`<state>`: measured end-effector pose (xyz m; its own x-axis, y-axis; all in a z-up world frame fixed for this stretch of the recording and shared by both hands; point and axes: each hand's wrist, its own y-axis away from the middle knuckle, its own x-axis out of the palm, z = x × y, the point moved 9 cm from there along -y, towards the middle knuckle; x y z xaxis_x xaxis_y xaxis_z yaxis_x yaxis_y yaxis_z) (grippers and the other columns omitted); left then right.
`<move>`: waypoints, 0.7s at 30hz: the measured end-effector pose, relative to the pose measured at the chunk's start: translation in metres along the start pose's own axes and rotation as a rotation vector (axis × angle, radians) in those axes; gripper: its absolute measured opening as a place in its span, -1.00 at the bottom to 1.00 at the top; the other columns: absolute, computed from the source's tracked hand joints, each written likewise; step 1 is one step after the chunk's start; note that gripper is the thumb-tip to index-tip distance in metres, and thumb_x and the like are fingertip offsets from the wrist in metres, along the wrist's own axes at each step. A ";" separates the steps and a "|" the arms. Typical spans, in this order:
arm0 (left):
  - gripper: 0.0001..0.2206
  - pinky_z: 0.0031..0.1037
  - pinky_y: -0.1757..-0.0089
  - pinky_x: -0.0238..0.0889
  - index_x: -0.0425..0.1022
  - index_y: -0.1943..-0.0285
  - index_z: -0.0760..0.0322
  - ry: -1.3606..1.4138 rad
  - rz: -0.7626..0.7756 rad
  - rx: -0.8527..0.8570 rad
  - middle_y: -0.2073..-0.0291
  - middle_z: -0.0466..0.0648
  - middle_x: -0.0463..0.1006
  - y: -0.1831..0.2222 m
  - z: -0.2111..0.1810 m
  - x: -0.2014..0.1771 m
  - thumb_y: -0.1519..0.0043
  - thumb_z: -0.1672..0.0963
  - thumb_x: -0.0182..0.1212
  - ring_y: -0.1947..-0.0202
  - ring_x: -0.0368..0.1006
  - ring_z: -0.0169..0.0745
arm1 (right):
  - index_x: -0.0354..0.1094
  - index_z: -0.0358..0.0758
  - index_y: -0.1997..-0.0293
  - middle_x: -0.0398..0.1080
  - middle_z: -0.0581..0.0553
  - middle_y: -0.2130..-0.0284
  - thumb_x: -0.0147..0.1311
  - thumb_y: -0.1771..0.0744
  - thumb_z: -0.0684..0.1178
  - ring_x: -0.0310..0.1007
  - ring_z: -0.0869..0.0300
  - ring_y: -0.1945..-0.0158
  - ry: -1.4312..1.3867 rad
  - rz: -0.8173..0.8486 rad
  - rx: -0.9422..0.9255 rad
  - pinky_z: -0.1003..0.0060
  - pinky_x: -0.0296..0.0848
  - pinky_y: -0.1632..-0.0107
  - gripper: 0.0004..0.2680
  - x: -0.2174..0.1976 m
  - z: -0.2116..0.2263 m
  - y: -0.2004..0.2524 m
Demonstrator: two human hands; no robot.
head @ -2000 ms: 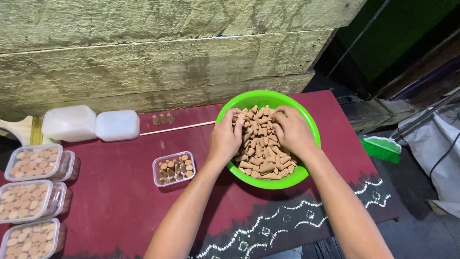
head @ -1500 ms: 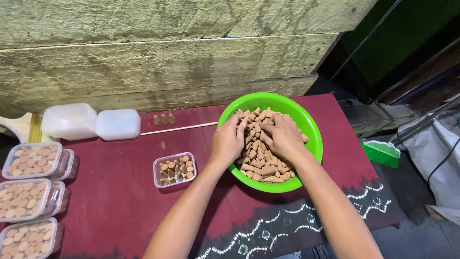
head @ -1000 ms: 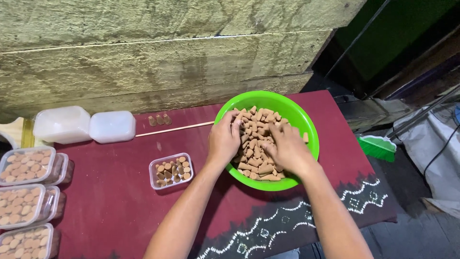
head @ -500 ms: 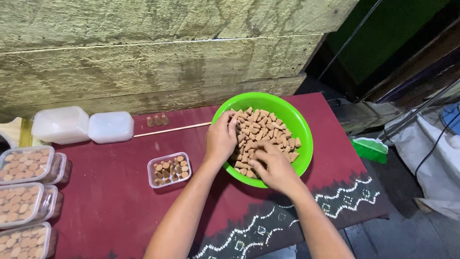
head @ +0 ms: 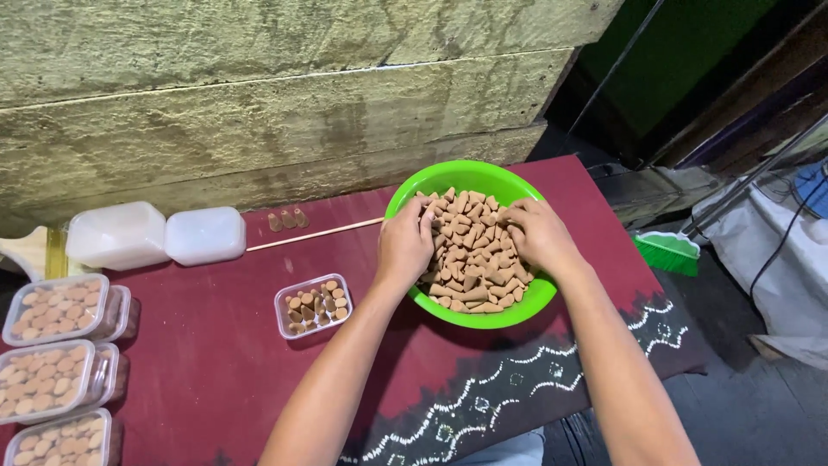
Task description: Sorting and transferring incense cones from a large green bowl into smaller clear containers for packaging.
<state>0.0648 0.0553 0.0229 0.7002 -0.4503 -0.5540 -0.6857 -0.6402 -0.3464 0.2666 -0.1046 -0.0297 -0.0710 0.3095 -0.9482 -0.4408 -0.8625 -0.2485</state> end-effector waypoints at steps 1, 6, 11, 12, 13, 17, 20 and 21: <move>-0.80 -0.04 0.05 0.38 0.51 -0.09 0.05 0.001 0.002 0.000 0.19 0.05 0.67 0.001 0.002 0.002 -0.34 0.11 0.05 0.09 0.57 0.18 | 0.52 -0.03 0.09 0.45 -0.14 0.05 0.16 -0.28 -0.13 0.45 -0.15 -0.09 0.001 0.001 0.002 0.02 0.41 -0.18 -0.84 0.004 -0.004 -0.001; -0.79 -0.05 0.03 0.35 0.51 -0.11 0.08 0.002 0.005 0.015 0.17 0.07 0.67 0.002 0.001 0.001 -0.34 0.12 0.05 0.06 0.57 0.19 | 0.54 0.00 0.07 0.45 -0.21 0.08 0.18 -0.27 -0.11 0.46 -0.20 -0.07 0.088 0.115 0.043 -0.05 0.43 -0.18 -0.82 0.014 -0.005 -0.006; -0.79 -0.10 0.04 0.35 0.50 -0.10 0.05 0.004 -0.012 0.046 0.17 0.05 0.66 0.002 0.006 0.005 -0.34 0.11 0.04 0.07 0.57 0.15 | 0.52 0.12 -0.06 0.40 -0.14 0.08 0.18 -0.29 0.02 0.42 -0.14 -0.06 0.173 0.153 0.066 -0.01 0.46 -0.12 -0.76 0.015 -0.001 -0.010; -0.80 -0.10 0.04 0.35 0.50 -0.10 0.06 0.006 -0.015 0.051 0.17 0.05 0.66 0.003 0.006 0.005 -0.34 0.11 0.04 0.06 0.57 0.14 | 0.54 0.14 -0.01 0.39 -0.11 0.10 0.20 -0.29 0.05 0.41 -0.11 -0.05 0.196 0.161 0.062 0.00 0.47 -0.09 -0.80 0.017 0.001 -0.012; -0.80 -0.10 0.04 0.35 0.50 -0.10 0.06 0.008 -0.016 0.055 0.17 0.05 0.66 0.002 0.007 0.006 -0.34 0.11 0.04 0.06 0.57 0.14 | 0.54 0.14 -0.01 0.39 -0.11 0.10 0.20 -0.29 0.05 0.41 -0.11 -0.05 0.199 0.158 0.062 0.00 0.47 -0.09 -0.80 0.020 -0.002 -0.012; -0.80 -0.11 0.05 0.35 0.49 -0.09 0.03 -0.010 -0.014 0.059 0.20 0.03 0.65 0.004 0.010 0.009 -0.33 0.11 0.04 0.08 0.58 0.11 | 0.55 0.19 0.04 0.38 -0.03 0.05 0.25 -0.26 0.05 0.38 -0.07 -0.12 0.132 0.187 0.137 0.00 0.44 -0.13 -0.80 0.031 -0.017 -0.014; -0.80 -0.13 0.04 0.35 0.49 -0.09 0.01 -0.014 -0.002 0.055 0.19 0.00 0.65 0.007 0.009 0.010 -0.33 0.10 0.04 0.07 0.58 0.08 | 0.51 0.09 0.09 0.38 -0.07 0.05 0.29 -0.23 0.00 0.36 -0.13 -0.13 -0.020 0.171 0.135 -0.05 0.40 -0.14 -0.80 0.018 -0.004 -0.007; -0.80 -0.14 0.03 0.34 0.49 -0.09 0.01 -0.011 0.009 0.046 0.18 0.01 0.65 0.007 0.007 0.011 -0.33 0.10 0.04 0.06 0.58 0.09 | 0.49 -0.02 0.13 0.39 -0.14 0.07 0.32 -0.21 -0.06 0.37 -0.19 -0.12 -0.151 0.148 0.115 -0.08 0.38 -0.15 -0.81 0.008 0.004 -0.005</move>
<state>0.0660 0.0508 0.0090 0.6922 -0.4483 -0.5656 -0.7002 -0.6072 -0.3756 0.2648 -0.0962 -0.0352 -0.2709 0.2471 -0.9303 -0.5142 -0.8542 -0.0772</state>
